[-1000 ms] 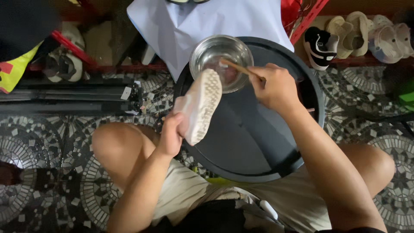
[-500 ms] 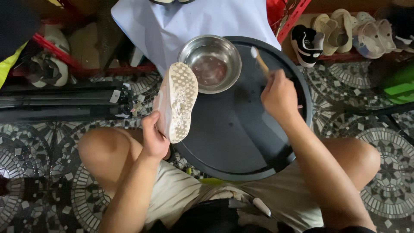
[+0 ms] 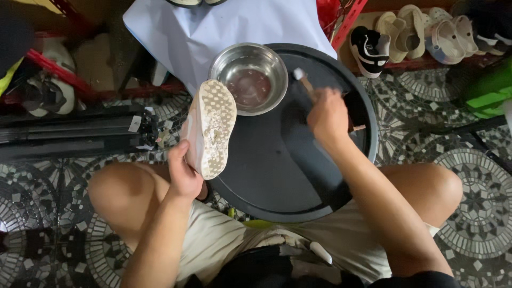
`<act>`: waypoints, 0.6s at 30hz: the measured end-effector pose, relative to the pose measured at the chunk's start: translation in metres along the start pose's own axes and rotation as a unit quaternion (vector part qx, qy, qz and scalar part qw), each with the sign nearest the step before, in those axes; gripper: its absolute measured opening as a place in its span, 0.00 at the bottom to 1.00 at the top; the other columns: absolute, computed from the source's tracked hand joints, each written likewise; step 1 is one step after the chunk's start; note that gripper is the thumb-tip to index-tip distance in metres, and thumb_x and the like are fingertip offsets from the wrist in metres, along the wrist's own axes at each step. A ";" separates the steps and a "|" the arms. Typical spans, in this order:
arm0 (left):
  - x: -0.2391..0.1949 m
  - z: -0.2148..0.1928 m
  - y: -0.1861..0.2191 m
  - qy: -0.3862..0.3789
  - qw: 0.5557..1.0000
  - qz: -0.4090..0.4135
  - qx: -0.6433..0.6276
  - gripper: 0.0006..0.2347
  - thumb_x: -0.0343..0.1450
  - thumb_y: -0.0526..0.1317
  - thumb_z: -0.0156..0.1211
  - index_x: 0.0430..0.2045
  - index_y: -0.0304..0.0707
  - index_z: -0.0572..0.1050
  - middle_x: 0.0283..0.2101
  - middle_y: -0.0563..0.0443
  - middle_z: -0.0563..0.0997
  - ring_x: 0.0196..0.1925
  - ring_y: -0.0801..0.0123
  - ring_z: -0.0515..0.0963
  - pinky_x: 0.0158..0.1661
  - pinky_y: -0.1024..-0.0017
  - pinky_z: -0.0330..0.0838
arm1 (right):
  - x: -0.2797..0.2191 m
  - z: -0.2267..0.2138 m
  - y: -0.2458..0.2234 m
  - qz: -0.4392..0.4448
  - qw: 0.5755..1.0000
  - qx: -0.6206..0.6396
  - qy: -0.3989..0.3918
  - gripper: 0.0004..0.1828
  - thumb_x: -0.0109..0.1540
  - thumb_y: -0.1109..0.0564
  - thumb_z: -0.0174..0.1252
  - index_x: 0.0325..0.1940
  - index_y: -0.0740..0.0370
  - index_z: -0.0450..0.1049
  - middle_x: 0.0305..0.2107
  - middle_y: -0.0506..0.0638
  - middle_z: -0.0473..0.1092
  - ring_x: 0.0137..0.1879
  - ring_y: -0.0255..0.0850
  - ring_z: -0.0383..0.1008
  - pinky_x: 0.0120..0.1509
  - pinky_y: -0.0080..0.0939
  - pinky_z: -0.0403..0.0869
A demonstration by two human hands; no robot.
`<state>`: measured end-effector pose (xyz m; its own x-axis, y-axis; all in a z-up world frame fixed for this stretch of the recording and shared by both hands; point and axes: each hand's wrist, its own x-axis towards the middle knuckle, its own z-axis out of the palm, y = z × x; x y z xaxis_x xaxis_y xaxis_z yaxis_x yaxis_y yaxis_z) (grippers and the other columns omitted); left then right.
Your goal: The person scrubs the sole of a white sneaker using a brush and a toothbrush. They dip the brush into a metal bowl of water and continue scrubbing the shoe's sole and sides.
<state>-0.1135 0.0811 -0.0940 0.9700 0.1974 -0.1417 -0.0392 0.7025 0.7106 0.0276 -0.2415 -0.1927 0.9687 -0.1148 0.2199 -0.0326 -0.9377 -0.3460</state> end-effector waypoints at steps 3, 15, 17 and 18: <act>0.006 -0.011 -0.006 0.016 0.999 0.016 -0.029 0.16 0.77 0.45 0.56 0.53 0.36 0.83 0.55 0.37 0.88 0.59 0.57 0.86 0.69 0.53 0.74 | 0.010 -0.010 0.011 -0.055 0.997 0.044 0.028 0.15 0.69 0.57 0.54 0.55 0.69 0.77 0.43 0.73 0.71 0.48 0.81 0.77 0.46 0.78 0.80; 0.016 -0.020 -0.008 0.044 0.998 0.016 -0.031 0.17 0.79 0.51 0.55 0.52 0.38 0.82 0.56 0.40 0.86 0.60 0.57 0.85 0.69 0.55 0.74 | 0.044 -0.061 -0.123 -0.223 0.966 -0.044 -0.123 0.11 0.71 0.48 0.61 0.47 0.47 0.89 0.33 0.53 0.81 0.37 0.59 0.86 0.40 0.59 0.85; 0.014 -0.018 -0.009 0.048 0.998 0.016 -0.044 0.18 0.79 0.51 0.56 0.52 0.37 0.82 0.55 0.38 0.86 0.60 0.55 0.85 0.69 0.54 0.74 | 0.046 -0.056 -0.120 -0.235 0.960 -0.064 -0.140 0.12 0.70 0.47 0.61 0.47 0.44 0.90 0.34 0.53 0.83 0.38 0.60 0.87 0.42 0.61 0.86; 0.013 -0.017 -0.010 0.052 0.997 0.014 -0.054 0.18 0.78 0.50 0.56 0.52 0.36 0.83 0.55 0.35 0.87 0.60 0.54 0.86 0.70 0.52 0.74 | 0.047 -0.053 -0.118 -0.245 0.953 -0.083 -0.158 0.12 0.70 0.46 0.61 0.47 0.42 0.90 0.35 0.53 0.85 0.40 0.61 0.87 0.43 0.64 0.86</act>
<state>-0.1040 0.0883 -0.1143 0.9385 0.2831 -0.1979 -0.0963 0.7647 0.6371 0.0639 -0.1537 -0.0931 0.9027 0.4297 0.0238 0.4294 -0.8955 -0.1169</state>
